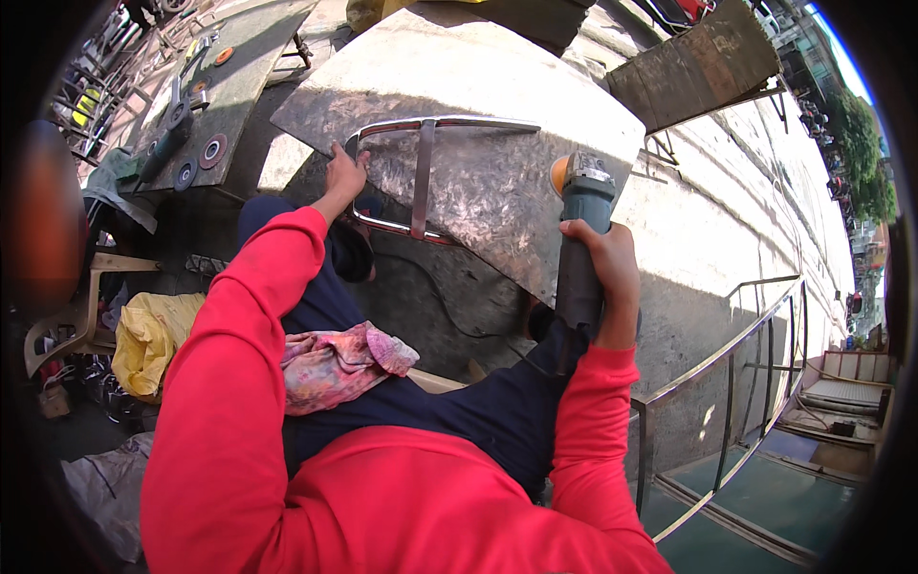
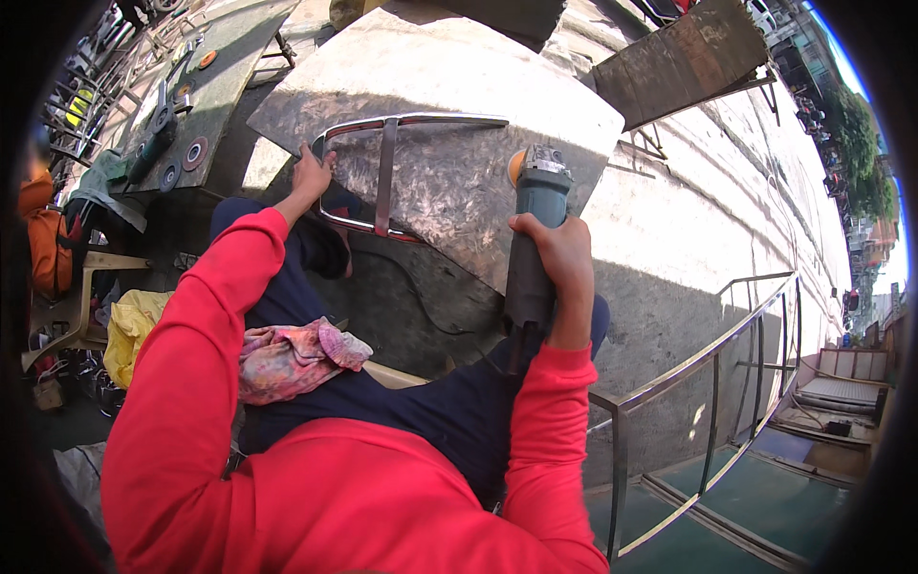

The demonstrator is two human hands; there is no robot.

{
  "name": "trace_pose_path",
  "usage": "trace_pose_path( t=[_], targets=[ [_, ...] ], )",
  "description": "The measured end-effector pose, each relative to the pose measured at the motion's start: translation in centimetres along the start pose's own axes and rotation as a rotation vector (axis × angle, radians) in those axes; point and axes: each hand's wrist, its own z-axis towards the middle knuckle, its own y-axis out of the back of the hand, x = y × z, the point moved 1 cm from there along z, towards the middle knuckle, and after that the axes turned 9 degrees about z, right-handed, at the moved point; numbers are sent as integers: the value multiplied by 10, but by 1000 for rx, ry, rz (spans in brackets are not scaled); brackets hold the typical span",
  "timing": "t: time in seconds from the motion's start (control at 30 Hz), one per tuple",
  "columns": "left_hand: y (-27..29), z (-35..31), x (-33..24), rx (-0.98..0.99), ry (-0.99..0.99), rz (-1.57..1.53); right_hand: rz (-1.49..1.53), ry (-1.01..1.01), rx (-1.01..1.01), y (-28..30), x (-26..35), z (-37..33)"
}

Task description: The person uses an angle grinder to polish a chrome metal frame, then wipes it with a cloth. The person repeats the polishing and wiping steps on different sections of the frame.

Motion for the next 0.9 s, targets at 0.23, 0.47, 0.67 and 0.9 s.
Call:
trace_pose_path(
  t=[0.23, 0.47, 0.67, 0.9],
  targets=[
    [45, -33, 18, 73, -132, 110, 75, -3, -1, 7, -13, -9],
    [124, -48, 16, 396, -136, 158, 115, 21, 24, 13, -18, -20],
    [160, -38, -17, 527, -225, 250, 113, 94, 99, 5, -7, -19],
    [168, -27, -27, 350, -434, 311, -36, 106, 196, -35, 21, 0]
  ],
)
